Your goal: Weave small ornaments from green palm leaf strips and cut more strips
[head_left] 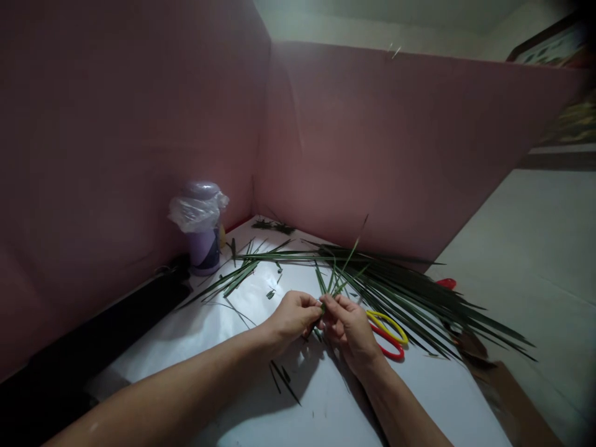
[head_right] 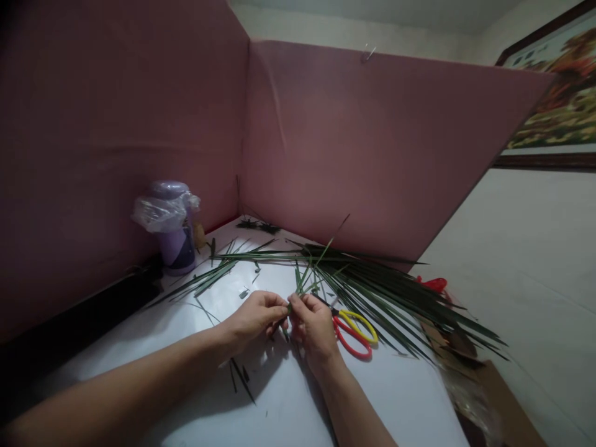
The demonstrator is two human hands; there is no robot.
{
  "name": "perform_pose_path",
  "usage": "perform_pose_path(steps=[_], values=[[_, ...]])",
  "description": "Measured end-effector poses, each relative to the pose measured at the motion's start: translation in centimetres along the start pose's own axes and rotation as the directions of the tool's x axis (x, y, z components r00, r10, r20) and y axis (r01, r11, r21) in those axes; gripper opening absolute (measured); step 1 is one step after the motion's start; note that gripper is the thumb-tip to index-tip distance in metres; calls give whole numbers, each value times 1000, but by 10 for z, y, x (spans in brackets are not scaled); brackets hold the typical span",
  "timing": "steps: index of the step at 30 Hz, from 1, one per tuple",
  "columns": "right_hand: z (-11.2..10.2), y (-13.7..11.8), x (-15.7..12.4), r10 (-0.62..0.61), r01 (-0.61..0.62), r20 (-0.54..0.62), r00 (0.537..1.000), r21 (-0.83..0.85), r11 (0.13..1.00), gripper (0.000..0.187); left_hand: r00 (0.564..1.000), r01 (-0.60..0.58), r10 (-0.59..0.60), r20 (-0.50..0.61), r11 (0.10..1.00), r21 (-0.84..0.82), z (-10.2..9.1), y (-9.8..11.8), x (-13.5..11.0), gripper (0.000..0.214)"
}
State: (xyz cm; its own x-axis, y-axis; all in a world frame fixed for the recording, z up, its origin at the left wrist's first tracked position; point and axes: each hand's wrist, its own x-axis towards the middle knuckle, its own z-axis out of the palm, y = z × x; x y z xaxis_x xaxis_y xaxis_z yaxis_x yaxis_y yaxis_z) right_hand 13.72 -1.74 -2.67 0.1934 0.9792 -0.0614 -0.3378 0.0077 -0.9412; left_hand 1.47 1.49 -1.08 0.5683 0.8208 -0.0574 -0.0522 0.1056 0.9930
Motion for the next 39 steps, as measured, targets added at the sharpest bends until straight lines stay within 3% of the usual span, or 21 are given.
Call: perform_pose_path(steps=[13, 19, 25, 30, 39], values=[[-11, 15, 12, -81, 83, -232, 969, 0, 997, 42, 998, 49, -39, -51, 976, 213, -3, -14, 9, 12], [-14, 21, 15, -129, 128, -208, 969, -18, 992, 38, 996, -15, 43, -76, 942, 335, -4, -15, 12, 15], [-13, 17, 12, -141, 143, -197, 970, -4, 990, 39, 994, 98, -70, -79, 899, 428, -3, 1, 3, 17], [-8, 11, 7, -128, 134, -164, 978, 23, 991, 37, 995, 92, -65, -74, 883, 460, -9, 13, -7, 20], [1, 7, 0, -76, 82, -82, 994, 78, 994, 36, 988, 129, -73, -133, 867, 481, -11, 8, -15, 21]])
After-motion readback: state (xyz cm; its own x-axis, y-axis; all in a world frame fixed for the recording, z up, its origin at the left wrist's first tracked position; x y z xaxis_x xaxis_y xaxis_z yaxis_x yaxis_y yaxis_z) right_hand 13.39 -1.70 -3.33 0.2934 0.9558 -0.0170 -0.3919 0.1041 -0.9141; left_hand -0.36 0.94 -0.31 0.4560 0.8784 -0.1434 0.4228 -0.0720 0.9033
